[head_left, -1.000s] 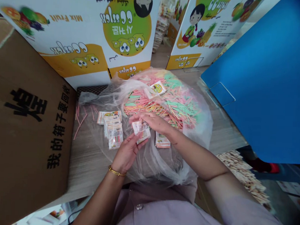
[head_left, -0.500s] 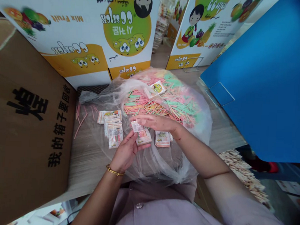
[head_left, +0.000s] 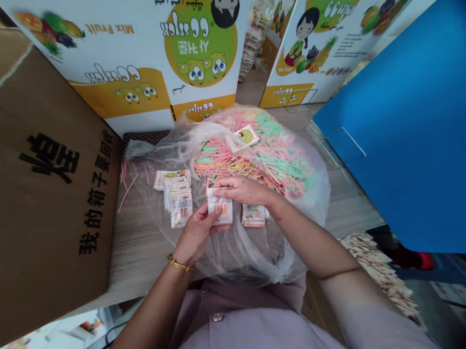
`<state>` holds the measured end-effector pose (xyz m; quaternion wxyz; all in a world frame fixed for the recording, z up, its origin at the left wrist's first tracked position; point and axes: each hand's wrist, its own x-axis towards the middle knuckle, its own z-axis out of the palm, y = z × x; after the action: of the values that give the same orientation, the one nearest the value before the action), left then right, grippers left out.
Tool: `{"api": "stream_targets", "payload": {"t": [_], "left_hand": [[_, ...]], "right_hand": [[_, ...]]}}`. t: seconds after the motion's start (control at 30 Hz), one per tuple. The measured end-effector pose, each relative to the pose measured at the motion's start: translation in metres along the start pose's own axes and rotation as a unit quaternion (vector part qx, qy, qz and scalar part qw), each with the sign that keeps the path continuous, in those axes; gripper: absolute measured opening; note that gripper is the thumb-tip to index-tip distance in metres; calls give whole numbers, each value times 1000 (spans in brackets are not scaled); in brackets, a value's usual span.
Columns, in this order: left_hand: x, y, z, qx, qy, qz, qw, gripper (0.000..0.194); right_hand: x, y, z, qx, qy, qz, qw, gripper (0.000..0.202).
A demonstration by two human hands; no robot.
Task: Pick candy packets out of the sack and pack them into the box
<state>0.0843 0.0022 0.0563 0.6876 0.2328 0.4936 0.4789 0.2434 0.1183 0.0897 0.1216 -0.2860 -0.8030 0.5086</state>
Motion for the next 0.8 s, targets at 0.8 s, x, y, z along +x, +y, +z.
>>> {"api": "stream_targets", "payload": {"t": [0.8], "left_hand": [[-51, -24, -108, 404, 313, 297, 807, 28]], "right_hand": [[83, -41, 69, -141, 12, 18, 990, 16]]}}
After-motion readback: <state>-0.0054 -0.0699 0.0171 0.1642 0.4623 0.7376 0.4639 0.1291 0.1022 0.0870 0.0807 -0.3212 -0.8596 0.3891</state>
